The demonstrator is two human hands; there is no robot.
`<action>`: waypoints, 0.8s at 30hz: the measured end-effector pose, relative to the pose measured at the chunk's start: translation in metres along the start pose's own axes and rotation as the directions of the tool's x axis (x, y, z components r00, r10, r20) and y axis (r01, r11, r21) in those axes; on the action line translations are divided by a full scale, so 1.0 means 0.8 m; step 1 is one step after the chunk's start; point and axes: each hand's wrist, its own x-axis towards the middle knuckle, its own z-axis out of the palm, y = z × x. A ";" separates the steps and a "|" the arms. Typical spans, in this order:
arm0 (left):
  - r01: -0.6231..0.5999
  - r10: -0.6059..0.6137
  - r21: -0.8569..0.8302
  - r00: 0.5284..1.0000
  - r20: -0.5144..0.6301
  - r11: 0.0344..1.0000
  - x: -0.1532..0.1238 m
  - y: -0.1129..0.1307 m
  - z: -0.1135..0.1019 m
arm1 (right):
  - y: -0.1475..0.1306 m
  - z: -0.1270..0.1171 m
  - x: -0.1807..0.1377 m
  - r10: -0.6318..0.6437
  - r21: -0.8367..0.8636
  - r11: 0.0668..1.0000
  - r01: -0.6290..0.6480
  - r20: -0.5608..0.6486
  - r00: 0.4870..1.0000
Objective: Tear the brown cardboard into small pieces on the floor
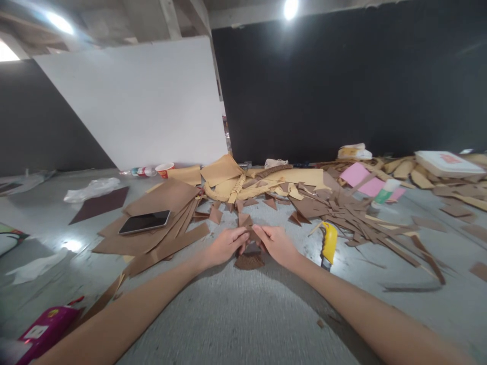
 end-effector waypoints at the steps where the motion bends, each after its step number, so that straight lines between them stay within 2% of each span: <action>1: 0.010 -0.010 -0.006 1.000 -0.019 1.000 0.001 -0.001 0.000 | -0.001 -0.002 0.000 0.021 0.022 1.000 -0.021 -0.016 1.000; 4: 0.052 -0.053 -0.009 0.995 -0.086 0.999 0.002 -0.003 -0.001 | -0.005 -0.006 0.001 0.024 0.081 0.996 -0.024 0.004 1.000; 7: 0.051 -0.048 0.034 0.995 -0.090 0.998 0.002 -0.001 -0.001 | -0.008 -0.007 0.000 -0.046 0.003 0.999 0.046 0.021 0.999; 10: -0.022 0.027 0.142 0.999 -0.032 0.990 -0.002 0.003 -0.001 | -0.008 -0.004 -0.001 -0.093 -0.081 0.992 0.098 0.062 0.994; 13: -0.101 0.105 0.241 0.994 -0.007 0.965 -0.004 0.005 -0.001 | -0.009 -0.004 -0.003 -0.106 -0.083 0.990 0.117 0.122 0.987; 18: -0.145 0.150 0.273 0.989 0.003 0.951 -0.004 0.006 -0.002 | -0.016 -0.009 -0.004 -0.115 -0.091 0.987 0.129 0.146 0.983; 21: -0.094 0.105 0.261 0.994 -0.030 0.961 -0.003 0.008 -0.002 | -0.013 -0.009 -0.002 -0.127 -0.085 0.987 0.137 0.109 0.986; 24: -0.039 0.059 0.255 0.996 -0.070 0.966 -0.002 0.009 -0.002 | -0.004 -0.006 0.001 -0.095 -0.104 0.990 0.095 0.003 0.995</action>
